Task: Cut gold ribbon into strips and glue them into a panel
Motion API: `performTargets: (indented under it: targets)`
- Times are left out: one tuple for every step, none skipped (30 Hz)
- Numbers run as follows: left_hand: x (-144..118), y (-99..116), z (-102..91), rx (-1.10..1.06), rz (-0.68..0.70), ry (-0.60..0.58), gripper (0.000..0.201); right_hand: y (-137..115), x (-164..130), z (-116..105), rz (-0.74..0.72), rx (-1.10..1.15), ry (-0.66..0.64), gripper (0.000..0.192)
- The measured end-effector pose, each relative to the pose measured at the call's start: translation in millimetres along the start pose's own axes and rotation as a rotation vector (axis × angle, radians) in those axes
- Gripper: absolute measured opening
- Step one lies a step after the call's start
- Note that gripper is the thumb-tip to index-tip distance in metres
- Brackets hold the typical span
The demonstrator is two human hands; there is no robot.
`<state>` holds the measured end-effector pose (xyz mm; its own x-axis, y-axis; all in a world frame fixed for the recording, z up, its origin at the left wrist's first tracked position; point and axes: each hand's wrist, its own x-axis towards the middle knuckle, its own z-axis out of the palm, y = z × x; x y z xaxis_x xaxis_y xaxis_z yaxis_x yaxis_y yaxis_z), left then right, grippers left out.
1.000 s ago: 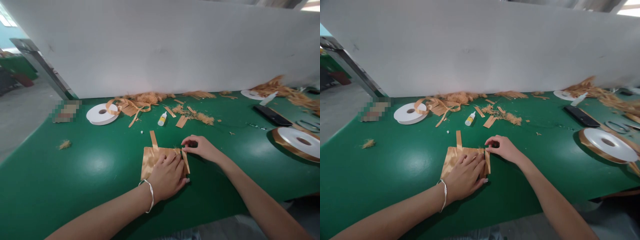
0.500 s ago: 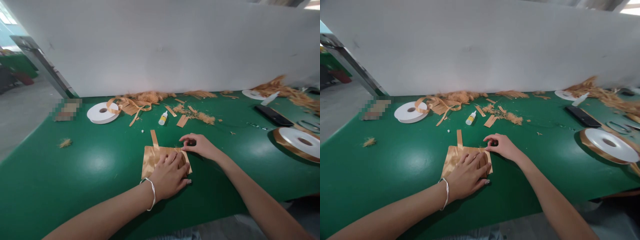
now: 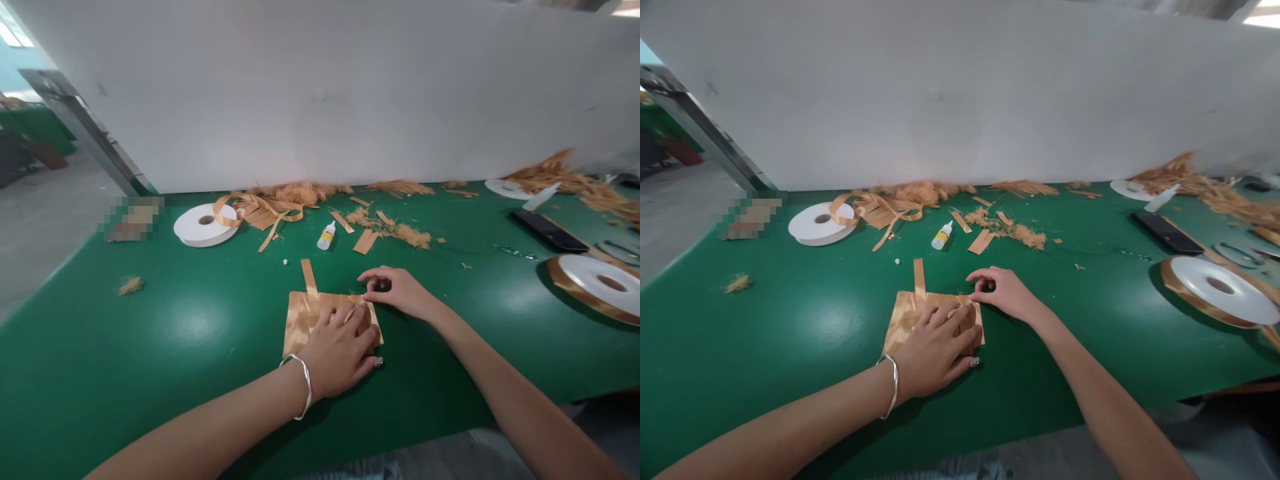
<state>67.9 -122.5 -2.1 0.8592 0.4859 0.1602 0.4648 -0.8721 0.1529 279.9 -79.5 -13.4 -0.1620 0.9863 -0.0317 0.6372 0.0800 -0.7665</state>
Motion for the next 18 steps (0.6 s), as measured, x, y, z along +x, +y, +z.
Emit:
performTargets:
  targets:
    - [0.2, 0.0, -0.1, -0.001, 0.001, -0.003, 0.041, -0.1, 0.1, -0.2, 0.002, -0.003, 0.002, 0.031]
    - [0.3, 0.0, -0.3, -0.001, 0.001, -0.007, 0.041, -0.1, 0.1, -0.5, 0.002, -0.006, 0.002, 0.030]
    - [0.5, -0.1, -0.3, -0.001, 0.002, -0.011, 0.040, 0.0, 0.0, -0.8, 0.002, -0.009, 0.002, 0.030]
    - [0.7, -0.2, -0.4, 0.000, 0.003, -0.016, 0.040, 0.3, -0.1, -1.0, 0.001, -0.012, 0.002, 0.030]
    - [0.9, -0.3, -0.3, 0.000, 0.004, -0.020, 0.040, 0.6, -0.3, -1.1, 0.000, -0.016, 0.002, 0.030]
    - [1.0, -0.5, -0.2, 0.001, 0.005, -0.023, 0.040, 0.8, -0.5, -1.1, -0.001, -0.019, 0.001, 0.030]
    - [1.2, -0.7, 0.0, 0.002, 0.006, -0.025, 0.039, 1.1, -0.8, -1.0, -0.003, -0.022, 0.000, 0.030]
    - [1.4, -0.9, 0.2, 0.004, 0.008, -0.026, 0.039, 1.3, -1.0, -0.8, -0.005, -0.022, 0.000, 0.030]
    - [1.5, -1.0, 0.5, 0.007, 0.009, -0.028, 0.039, 1.5, -1.0, -0.5, -0.007, -0.019, 0.001, 0.030]
    - [1.7, -1.1, 0.8, 0.010, 0.011, -0.030, 0.039, 1.6, -0.9, -0.1, -0.007, -0.013, 0.002, 0.030]
    - [1.7, -1.2, 1.0, 0.014, 0.013, -0.030, 0.040, 1.8, -0.7, 0.3, -0.004, -0.003, 0.005, 0.029]
    - [1.8, -1.2, 1.1, 0.017, 0.015, -0.030, 0.040, 1.9, -0.3, 0.6, -0.001, 0.005, 0.007, 0.029]
    - [1.7, -1.2, 1.1, 0.022, 0.016, -0.029, 0.040, 2.0, 0.1, 0.8, -0.001, 0.005, 0.013, 0.029]
    - [1.6, -1.1, 1.1, 0.027, 0.018, -0.028, 0.040, 2.0, 0.3, 0.7, -0.007, -0.006, 0.024, 0.029]
    - [1.5, -1.0, 1.0, 0.033, 0.020, -0.026, 0.040, 1.8, -0.1, 0.5, -0.019, -0.028, 0.039, 0.028]
    - [1.3, -0.9, 0.9, 0.038, 0.019, -0.023, 0.040, 1.6, -1.1, 0.3, -0.035, -0.055, 0.066, 0.027]
    - [1.1, -0.8, 0.8, 0.043, 0.018, -0.022, 0.040, 1.2, -3.1, 0.0, -0.055, -0.083, 0.105, 0.025]
    - [0.9, -0.8, 0.8, 0.046, 0.017, -0.020, 0.040, 0.9, -6.3, 0.0, -0.078, -0.108, 0.159, 0.022]
